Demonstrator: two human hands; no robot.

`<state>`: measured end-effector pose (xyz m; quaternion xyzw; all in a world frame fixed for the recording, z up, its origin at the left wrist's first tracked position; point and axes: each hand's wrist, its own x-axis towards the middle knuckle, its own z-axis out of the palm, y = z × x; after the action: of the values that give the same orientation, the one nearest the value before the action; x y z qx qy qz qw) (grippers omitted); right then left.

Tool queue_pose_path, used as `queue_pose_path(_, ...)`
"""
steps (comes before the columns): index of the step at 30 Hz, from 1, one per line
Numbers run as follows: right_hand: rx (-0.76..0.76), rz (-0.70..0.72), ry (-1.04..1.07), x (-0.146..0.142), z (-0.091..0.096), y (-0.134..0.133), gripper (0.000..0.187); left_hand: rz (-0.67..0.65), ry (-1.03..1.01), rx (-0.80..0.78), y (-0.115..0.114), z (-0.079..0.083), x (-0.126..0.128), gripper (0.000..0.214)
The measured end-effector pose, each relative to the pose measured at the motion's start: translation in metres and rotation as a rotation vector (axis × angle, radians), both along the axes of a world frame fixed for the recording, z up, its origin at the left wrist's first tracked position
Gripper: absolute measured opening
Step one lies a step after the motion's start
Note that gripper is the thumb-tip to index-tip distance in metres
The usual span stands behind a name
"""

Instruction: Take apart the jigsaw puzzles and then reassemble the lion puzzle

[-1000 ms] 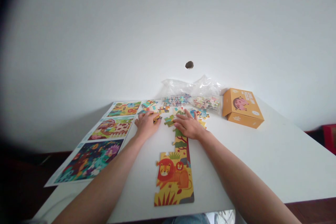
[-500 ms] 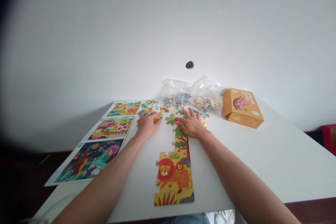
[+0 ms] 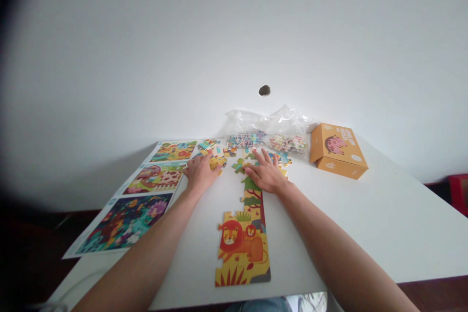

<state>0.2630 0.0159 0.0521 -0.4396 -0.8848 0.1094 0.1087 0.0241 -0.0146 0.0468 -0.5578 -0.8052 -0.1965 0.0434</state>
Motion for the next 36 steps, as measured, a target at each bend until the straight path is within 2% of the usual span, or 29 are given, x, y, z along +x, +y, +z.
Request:
queue_pose_path(6,0.010,-0.057,0.009,0.001,0.000,0.000,0.055,-0.018,-0.041,0.115,0.003,-0.003,-0.003,0.053)
queue_pose_path(10,0.020,-0.098,-0.009,0.001,0.001,-0.001,0.053,-0.248,-0.147,0.266,0.005,-0.005,-0.001,0.055)
queue_pose_path(12,0.023,-0.098,-0.015,0.001,0.002,-0.001,0.051,-0.407,-0.189,0.294,0.005,-0.004,0.001,0.055)
queue_pose_path(14,0.026,-0.081,-0.015,0.001,0.002,-0.001,0.049,-0.480,-0.187,0.282,0.004,-0.001,0.002,0.055)
queue_pose_path(16,0.034,-0.073,-0.013,0.001,0.001,-0.001,0.047,-0.380,-0.159,0.261,0.002,0.004,0.000,0.052)
queue_pose_path(19,0.047,-0.089,-0.011,0.001,0.000,-0.001,0.045,-0.017,-0.139,0.234,0.001,0.010,-0.011,0.049)
queue_pose_path(20,0.051,-0.097,-0.010,0.001,0.000,0.000,0.045,0.067,-0.142,0.210,0.001,0.011,-0.016,0.047)
queue_pose_path(22,0.051,-0.109,-0.008,0.001,-0.001,0.000,0.045,0.164,-0.147,0.127,0.002,0.011,-0.022,0.042)
queue_pose_path(24,0.047,-0.116,-0.008,0.000,-0.001,0.000,0.045,0.189,-0.138,0.037,0.003,0.007,-0.023,0.035)
queue_pose_path(26,0.045,-0.119,-0.010,0.000,-0.001,0.000,0.044,0.152,-0.111,-0.008,0.003,0.003,-0.020,0.031)
queue_pose_path(31,0.056,-0.114,-0.005,0.000,-0.001,0.000,0.043,0.030,-0.054,0.006,0.002,-0.005,-0.009,0.030)
queue_pose_path(36,0.074,-0.071,0.018,-0.001,-0.004,-0.001,0.041,0.023,-0.047,0.002,0.003,-0.005,-0.011,0.032)
